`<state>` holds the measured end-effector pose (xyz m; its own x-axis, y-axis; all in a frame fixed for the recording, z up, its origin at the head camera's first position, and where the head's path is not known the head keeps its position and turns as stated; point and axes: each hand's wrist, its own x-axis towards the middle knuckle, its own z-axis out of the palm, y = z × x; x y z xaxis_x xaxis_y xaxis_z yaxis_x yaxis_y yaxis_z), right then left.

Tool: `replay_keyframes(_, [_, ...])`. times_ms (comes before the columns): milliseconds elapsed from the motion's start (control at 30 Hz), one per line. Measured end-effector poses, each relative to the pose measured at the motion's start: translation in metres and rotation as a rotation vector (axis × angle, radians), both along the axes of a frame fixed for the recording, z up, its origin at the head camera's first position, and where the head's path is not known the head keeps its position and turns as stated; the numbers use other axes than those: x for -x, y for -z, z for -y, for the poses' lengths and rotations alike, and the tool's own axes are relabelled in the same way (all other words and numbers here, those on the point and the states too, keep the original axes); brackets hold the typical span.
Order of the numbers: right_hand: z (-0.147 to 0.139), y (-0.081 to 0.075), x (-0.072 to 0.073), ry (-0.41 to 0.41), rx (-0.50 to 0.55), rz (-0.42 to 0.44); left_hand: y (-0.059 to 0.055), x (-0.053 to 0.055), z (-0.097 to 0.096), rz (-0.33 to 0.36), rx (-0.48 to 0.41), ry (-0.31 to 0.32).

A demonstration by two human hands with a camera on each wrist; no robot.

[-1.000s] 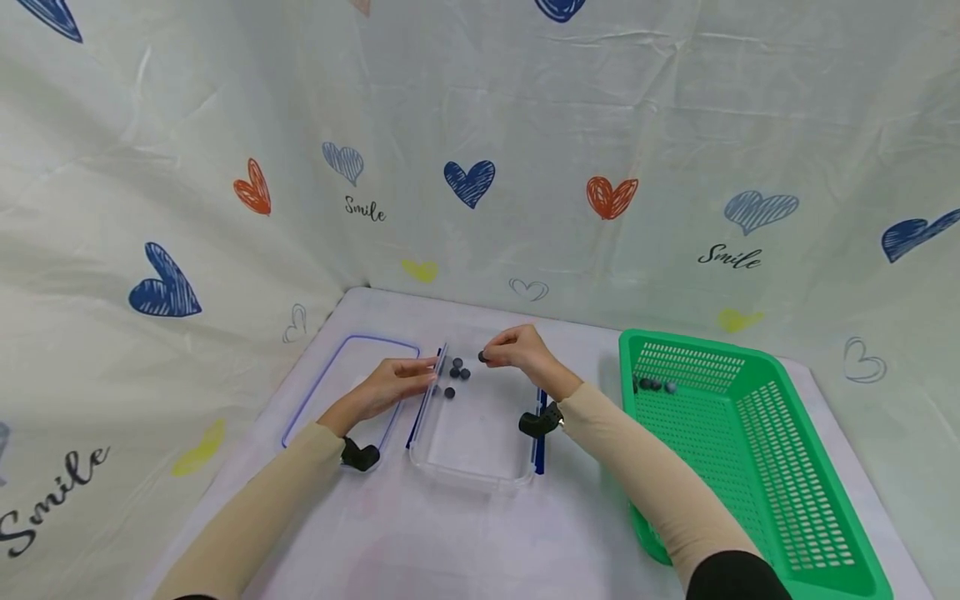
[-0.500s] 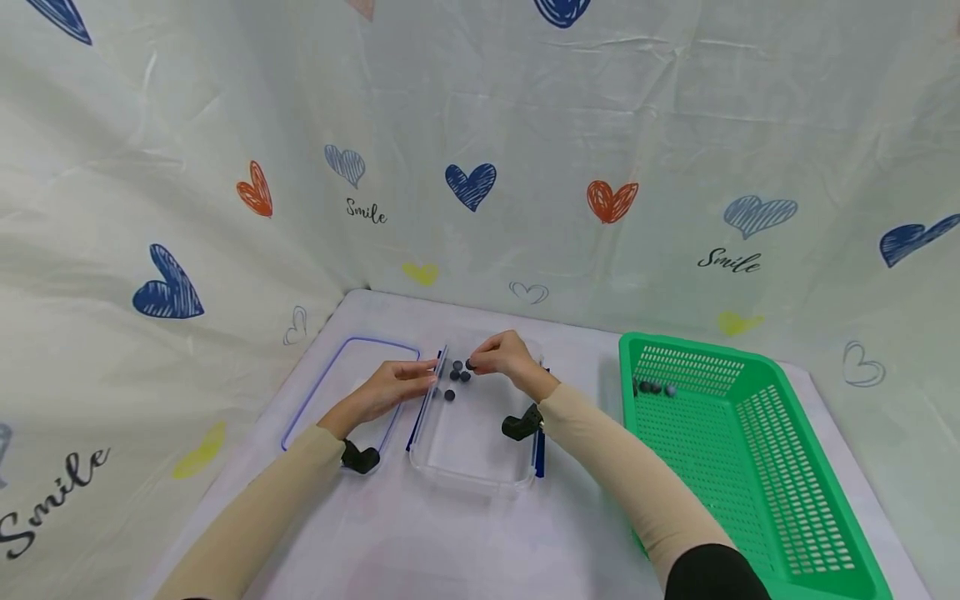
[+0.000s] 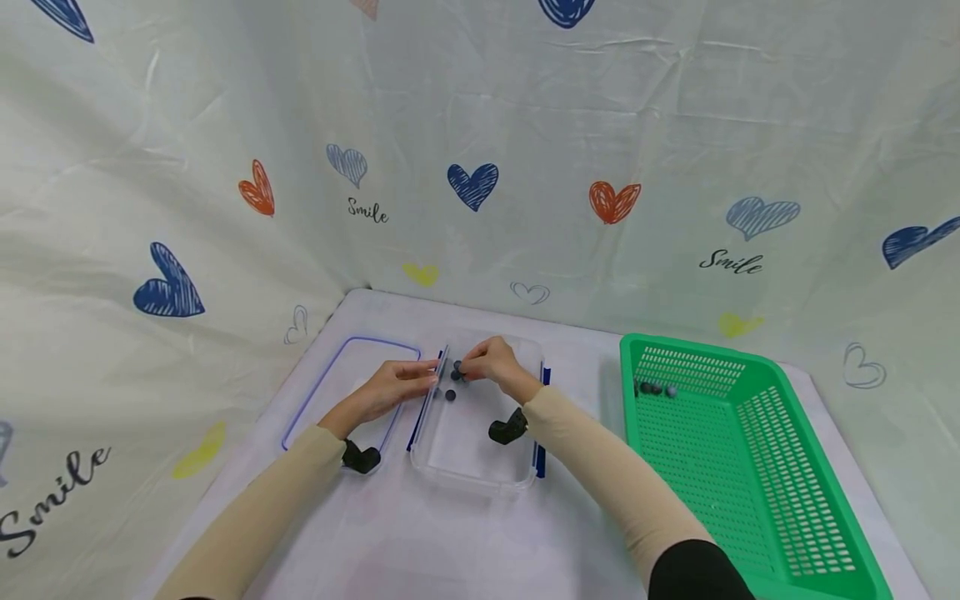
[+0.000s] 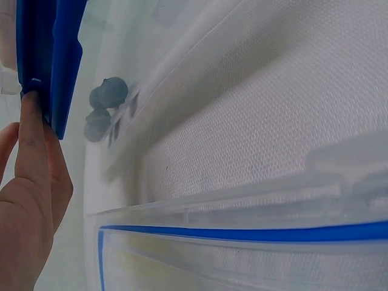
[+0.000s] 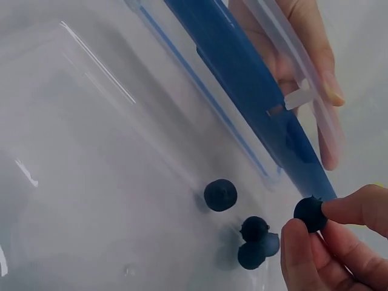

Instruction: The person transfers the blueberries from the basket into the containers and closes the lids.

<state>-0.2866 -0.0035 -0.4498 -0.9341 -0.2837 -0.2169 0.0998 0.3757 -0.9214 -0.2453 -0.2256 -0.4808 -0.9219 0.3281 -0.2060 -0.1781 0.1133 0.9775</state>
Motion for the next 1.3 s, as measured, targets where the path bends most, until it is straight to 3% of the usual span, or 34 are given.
replay_keyframes(500, [0.010,0.013,0.001,0.035,-0.055,0.000,0.000,0.001,-0.001,-0.001,-0.002,-0.007])
replay_keyframes(800, [0.011,0.015,0.000,0.006,-0.065,-0.026,0.000,0.001,-0.002,0.010,0.007,-0.021])
replay_keyframes(1300, [-0.003,0.003,0.005,-0.026,-0.028,-0.002,-0.003,-0.001,-0.001,0.004,0.008,-0.002])
